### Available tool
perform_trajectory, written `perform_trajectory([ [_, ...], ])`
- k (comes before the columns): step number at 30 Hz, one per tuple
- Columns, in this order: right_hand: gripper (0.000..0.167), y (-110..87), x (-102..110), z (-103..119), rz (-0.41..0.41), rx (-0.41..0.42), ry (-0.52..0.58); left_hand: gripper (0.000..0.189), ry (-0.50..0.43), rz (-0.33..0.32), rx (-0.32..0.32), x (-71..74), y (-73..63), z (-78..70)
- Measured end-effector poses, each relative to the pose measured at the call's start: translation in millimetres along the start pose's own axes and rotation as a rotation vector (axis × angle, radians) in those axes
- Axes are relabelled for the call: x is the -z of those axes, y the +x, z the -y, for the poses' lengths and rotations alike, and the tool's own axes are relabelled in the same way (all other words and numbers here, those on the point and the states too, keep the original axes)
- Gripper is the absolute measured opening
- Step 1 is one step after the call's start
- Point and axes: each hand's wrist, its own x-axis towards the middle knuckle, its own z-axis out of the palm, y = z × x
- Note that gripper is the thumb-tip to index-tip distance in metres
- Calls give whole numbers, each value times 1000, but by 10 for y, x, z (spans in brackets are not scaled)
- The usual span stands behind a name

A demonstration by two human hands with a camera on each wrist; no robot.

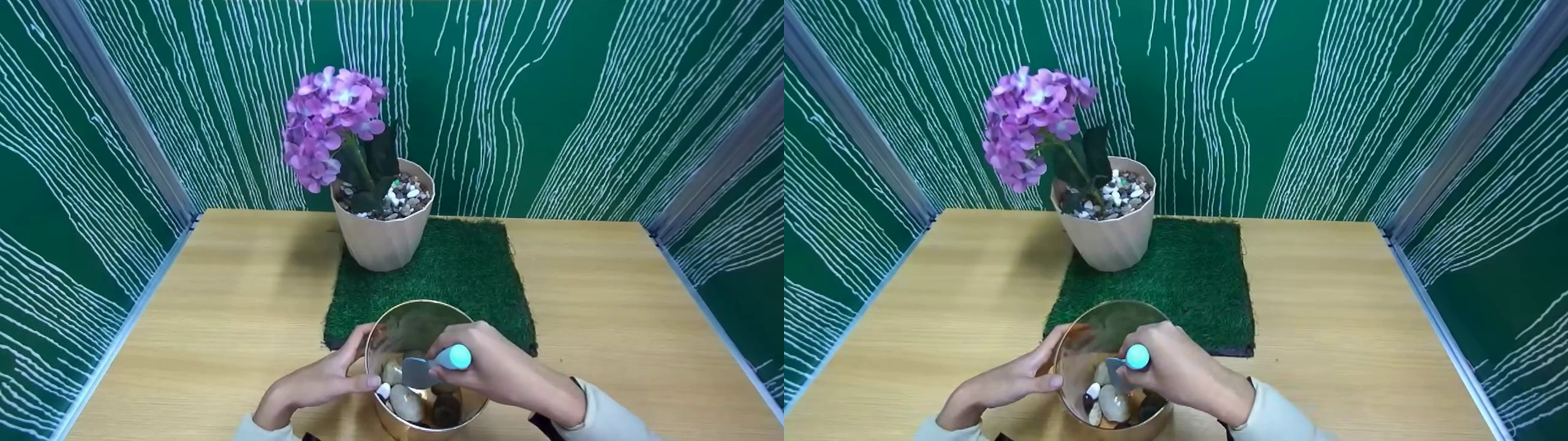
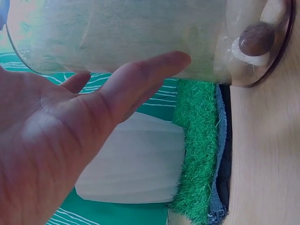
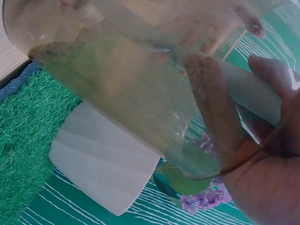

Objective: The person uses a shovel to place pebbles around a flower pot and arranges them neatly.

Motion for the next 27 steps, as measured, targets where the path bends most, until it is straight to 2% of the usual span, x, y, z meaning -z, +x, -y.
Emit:
perform_trajectory([
  [8, 4, 88, -47, 32, 58, -15, -45, 95, -18, 6, -14, -2, -7, -6],
  [19, 1, 225, -66, 55, 112, -80, 62, 93, -46, 0, -13, -17, -12, 0],
  [23, 3, 235, -60, 25, 117, -88, 89, 93, -43, -3, -19, -23, -15, 1],
  [27, 6, 226, -24, 6, 134, -124, 162, 93, -33, -8, -22, -25, -12, -1],
])
